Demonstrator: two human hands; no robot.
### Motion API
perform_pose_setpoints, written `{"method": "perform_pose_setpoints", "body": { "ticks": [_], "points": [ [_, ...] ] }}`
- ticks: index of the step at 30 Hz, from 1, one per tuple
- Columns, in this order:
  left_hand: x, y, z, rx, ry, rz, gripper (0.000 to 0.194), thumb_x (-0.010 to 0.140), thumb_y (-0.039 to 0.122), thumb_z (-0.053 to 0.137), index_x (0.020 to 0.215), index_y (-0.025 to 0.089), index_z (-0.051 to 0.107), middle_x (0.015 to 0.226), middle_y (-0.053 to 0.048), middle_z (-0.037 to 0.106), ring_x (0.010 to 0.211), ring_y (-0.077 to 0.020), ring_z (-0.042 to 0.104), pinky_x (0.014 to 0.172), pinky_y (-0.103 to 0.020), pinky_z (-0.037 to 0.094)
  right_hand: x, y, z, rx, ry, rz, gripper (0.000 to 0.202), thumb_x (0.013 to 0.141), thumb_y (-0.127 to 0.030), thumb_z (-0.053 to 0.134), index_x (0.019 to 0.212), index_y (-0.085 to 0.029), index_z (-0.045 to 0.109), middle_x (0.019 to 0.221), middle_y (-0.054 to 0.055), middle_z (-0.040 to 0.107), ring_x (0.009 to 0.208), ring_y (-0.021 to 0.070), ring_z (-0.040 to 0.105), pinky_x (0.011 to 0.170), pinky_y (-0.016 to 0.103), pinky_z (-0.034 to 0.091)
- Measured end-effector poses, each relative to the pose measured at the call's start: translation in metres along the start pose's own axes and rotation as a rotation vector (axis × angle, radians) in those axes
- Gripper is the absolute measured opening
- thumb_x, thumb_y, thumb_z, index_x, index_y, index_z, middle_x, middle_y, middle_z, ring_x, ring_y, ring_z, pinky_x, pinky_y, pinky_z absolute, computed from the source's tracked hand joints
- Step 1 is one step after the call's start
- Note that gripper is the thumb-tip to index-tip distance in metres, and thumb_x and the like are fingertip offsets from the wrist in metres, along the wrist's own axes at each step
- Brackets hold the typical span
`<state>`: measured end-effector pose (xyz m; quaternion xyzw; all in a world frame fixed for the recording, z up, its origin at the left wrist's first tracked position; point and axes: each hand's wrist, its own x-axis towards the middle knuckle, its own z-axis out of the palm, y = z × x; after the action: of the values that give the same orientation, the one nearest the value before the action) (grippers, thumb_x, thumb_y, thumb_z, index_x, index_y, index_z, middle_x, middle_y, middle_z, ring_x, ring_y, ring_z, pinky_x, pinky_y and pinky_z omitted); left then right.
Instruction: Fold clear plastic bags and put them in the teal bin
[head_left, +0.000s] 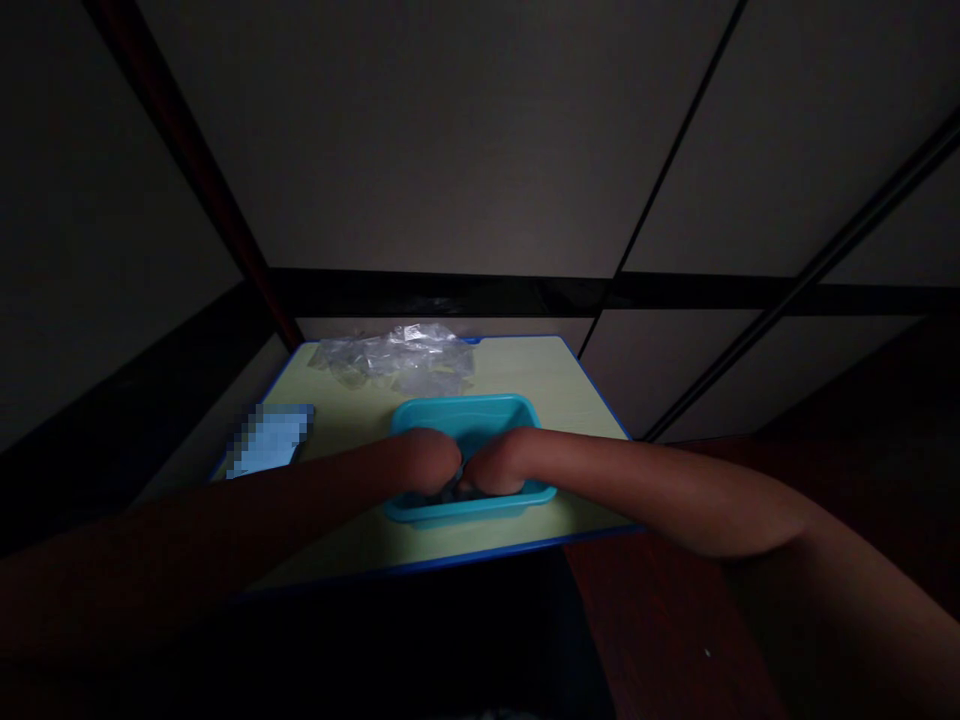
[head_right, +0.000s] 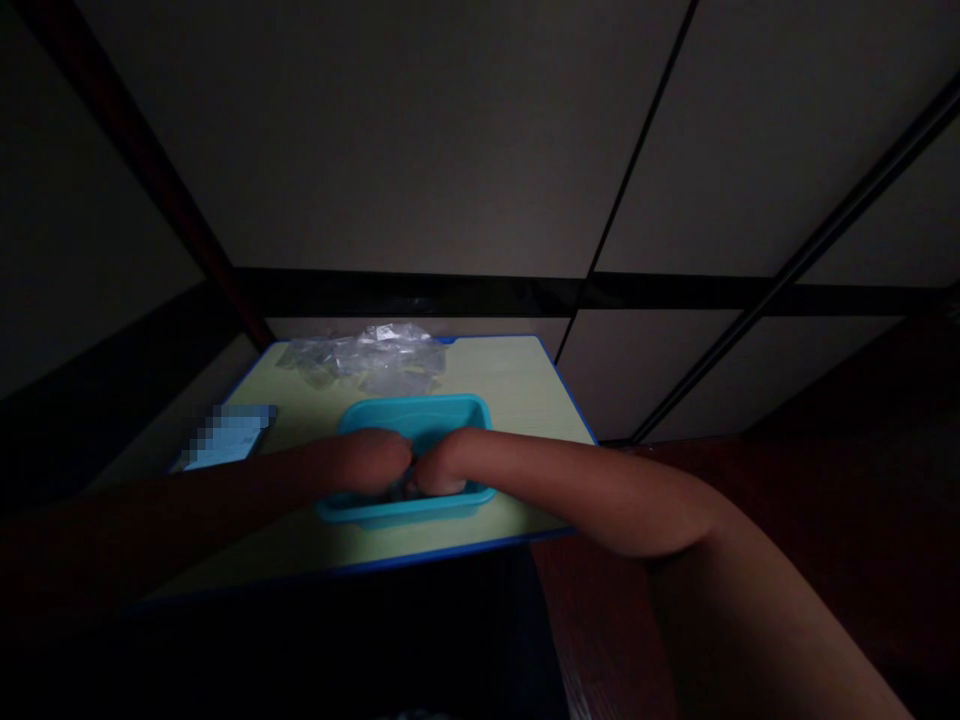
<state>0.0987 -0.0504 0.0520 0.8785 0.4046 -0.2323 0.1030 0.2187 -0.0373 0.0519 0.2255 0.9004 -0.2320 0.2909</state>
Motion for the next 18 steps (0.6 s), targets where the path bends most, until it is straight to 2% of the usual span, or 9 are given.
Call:
{"method": "perform_pose_setpoints", "body": {
  "ticks": [3,9,15,18],
  "points": [
    [-0.004,0.002,-0.004,-0.014,-0.046,0.018,0.017,0.071,0.020,0.056,0.077,0.016,0.071,0.078,-0.010,0.070,0.062,-0.0184,0.060,0.059,-0.026,0.039,-0.008,-0.003,-0.004,-0.038,-0.091,-0.024,0.034,0.077,-0.002,0.049,0.105,-0.015,0.063,0.093,0.006,0.065,0.084,0.0181,0.060,0.069,0.026,0.041],
    [-0.011,0.007,-0.013,-0.024,-0.010,0.081,0.009,0.066,0.023,0.062,0.066,0.017,0.070,0.064,-0.006,0.067,0.053,-0.0171,0.057,0.056,-0.027,0.042,-0.016,-0.004,-0.004,0.026,-0.039,-0.023,0.036,0.076,0.000,0.048,0.102,-0.018,0.066,0.089,0.003,0.066,0.079,0.0167,0.060,0.067,0.025,0.040],
    [-0.017,0.007,-0.019,0.110,-0.073,0.084,0.016,0.063,0.021,0.067,0.078,0.016,0.071,0.076,-0.008,0.070,0.063,-0.0202,0.061,0.056,-0.027,0.044,-0.026,-0.003,-0.010,-0.008,-0.052,-0.075,0.040,0.074,0.001,0.046,0.103,-0.017,0.066,0.091,0.003,0.066,0.079,0.0153,0.058,0.066,0.023,0.039],
    [-0.021,0.006,-0.023,0.147,-0.023,0.076,0.025,0.063,0.024,0.070,0.086,0.015,0.070,0.087,-0.010,0.070,0.073,-0.0231,0.063,0.062,-0.028,0.046,-0.038,-0.003,-0.017,-0.021,0.008,-0.074,0.046,0.075,0.001,0.043,0.112,-0.017,0.063,0.099,0.005,0.066,0.082,0.0153,0.058,0.068,0.023,0.039]
  ]
}}
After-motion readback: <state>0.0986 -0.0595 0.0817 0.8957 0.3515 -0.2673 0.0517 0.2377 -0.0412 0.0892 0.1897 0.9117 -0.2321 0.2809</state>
